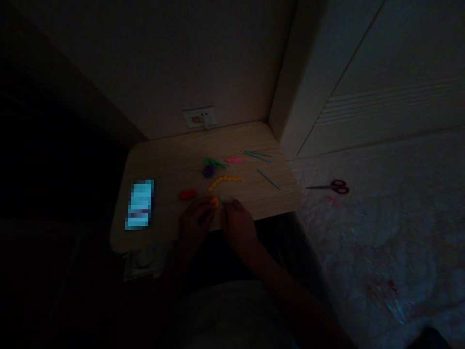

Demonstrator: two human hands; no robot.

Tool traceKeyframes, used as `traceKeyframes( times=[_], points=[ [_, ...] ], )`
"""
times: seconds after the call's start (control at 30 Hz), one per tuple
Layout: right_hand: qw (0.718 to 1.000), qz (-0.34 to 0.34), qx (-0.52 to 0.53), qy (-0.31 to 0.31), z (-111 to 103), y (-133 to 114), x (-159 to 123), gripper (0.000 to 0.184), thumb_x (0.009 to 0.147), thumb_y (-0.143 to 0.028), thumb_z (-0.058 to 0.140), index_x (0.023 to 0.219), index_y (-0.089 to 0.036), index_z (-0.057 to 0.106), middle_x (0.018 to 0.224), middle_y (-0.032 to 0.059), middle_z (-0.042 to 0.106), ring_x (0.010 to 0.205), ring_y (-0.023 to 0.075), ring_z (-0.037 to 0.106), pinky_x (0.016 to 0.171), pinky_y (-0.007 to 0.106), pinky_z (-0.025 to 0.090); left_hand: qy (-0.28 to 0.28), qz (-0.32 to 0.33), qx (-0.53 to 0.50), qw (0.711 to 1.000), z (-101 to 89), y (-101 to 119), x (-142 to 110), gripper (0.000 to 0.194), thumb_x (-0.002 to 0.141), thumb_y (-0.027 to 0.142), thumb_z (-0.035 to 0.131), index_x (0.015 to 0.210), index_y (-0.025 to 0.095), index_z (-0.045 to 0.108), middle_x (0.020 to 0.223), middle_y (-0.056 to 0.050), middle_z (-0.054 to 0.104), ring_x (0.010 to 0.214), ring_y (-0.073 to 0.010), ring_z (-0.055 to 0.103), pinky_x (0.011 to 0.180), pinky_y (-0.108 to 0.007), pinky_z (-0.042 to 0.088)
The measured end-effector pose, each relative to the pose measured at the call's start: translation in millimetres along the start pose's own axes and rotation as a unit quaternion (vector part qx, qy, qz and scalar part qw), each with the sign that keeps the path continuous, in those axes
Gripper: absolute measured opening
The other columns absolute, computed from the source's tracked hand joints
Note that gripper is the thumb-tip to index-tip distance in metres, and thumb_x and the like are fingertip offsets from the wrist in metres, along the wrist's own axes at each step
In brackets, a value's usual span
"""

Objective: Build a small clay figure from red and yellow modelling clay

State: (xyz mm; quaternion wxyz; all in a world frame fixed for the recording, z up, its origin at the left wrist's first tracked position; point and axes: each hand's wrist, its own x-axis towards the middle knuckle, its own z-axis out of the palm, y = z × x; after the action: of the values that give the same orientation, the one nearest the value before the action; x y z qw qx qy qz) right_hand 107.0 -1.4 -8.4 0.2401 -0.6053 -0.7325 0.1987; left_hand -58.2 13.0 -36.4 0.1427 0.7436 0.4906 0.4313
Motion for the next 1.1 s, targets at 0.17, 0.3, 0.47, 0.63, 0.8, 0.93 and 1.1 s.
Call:
traceKeyframes(
  times=[0.17,0.3,0.47,0.63,0.8,0.93,1.1],
  points=[
    [1.000,0.007,0.014,0.018,1,-2,1,0.027,0.099,-0.012,0.051,0.119,-0.013,0.069,0.110,0.0146,0.074,0.100,0.0262,0.068,0.090,0.036,0.051,0.002,0.003,-0.006,1.000,-0.3,2,1,0.014,0.094,0.013,0.066,0.103,0.022,0.072,0.116,-0.007,0.075,0.109,-0.0213,0.073,0.098,-0.041,0.062],
    [0.999,0.007,-0.020,-0.027,-5,-6,1,0.021,0.101,-0.014,0.050,0.097,-0.016,0.070,0.097,0.0104,0.073,0.092,0.0234,0.068,0.081,0.031,0.048,-0.003,0.006,-0.005,1.000,-0.7,4,2,0.015,0.094,0.013,0.065,0.104,0.022,0.072,0.118,-0.007,0.074,0.112,-0.0217,0.072,0.099,-0.040,0.061],
    [0.999,0.017,-0.039,-0.029,-7,-11,-1,0.018,0.100,-0.018,0.054,0.097,-0.019,0.072,0.099,0.0081,0.074,0.089,0.0222,0.069,0.073,0.030,0.044,-0.009,-0.012,-0.018,1.000,-0.6,3,2,0.014,0.095,0.016,0.064,0.104,0.023,0.072,0.116,-0.006,0.075,0.109,-0.0212,0.073,0.098,-0.040,0.062],
    [1.000,0.017,-0.013,-0.020,-7,-7,1,0.016,0.099,-0.017,0.056,0.094,-0.019,0.071,0.096,0.0074,0.074,0.088,0.0221,0.069,0.074,0.030,0.043,-0.008,-0.011,-0.014,1.000,-0.5,3,3,0.012,0.095,0.018,0.065,0.103,0.023,0.072,0.116,-0.006,0.076,0.109,-0.0218,0.073,0.097,-0.040,0.062],
    [0.999,0.033,-0.028,-0.005,-10,-3,-2,0.016,0.097,-0.015,0.054,0.094,-0.018,0.070,0.096,0.0092,0.074,0.089,0.0229,0.068,0.075,0.030,0.044,-0.006,-0.008,-0.005,1.000,0.3,3,3,0.011,0.096,0.017,0.063,0.101,0.023,0.071,0.115,-0.006,0.075,0.108,-0.0219,0.073,0.097,-0.042,0.062],
    [0.998,0.024,-0.051,-0.026,-8,-8,-7,0.017,0.097,-0.014,0.053,0.092,-0.018,0.069,0.094,0.0094,0.074,0.086,0.0226,0.067,0.072,0.030,0.043,-0.013,-0.007,-0.007,1.000,0.1,3,3,0.012,0.097,0.017,0.063,0.104,0.023,0.071,0.116,-0.007,0.075,0.110,-0.0219,0.072,0.099,-0.042,0.061],
    [0.998,0.007,-0.048,-0.046,-9,-10,-3,0.019,0.097,-0.014,0.053,0.088,-0.018,0.069,0.091,0.0090,0.074,0.083,0.0220,0.068,0.072,0.030,0.042,-0.013,-0.006,-0.004,1.000,-0.2,3,3,0.012,0.096,0.017,0.063,0.104,0.023,0.071,0.116,-0.006,0.075,0.111,-0.0220,0.071,0.099,-0.042,0.060]
  ],
)
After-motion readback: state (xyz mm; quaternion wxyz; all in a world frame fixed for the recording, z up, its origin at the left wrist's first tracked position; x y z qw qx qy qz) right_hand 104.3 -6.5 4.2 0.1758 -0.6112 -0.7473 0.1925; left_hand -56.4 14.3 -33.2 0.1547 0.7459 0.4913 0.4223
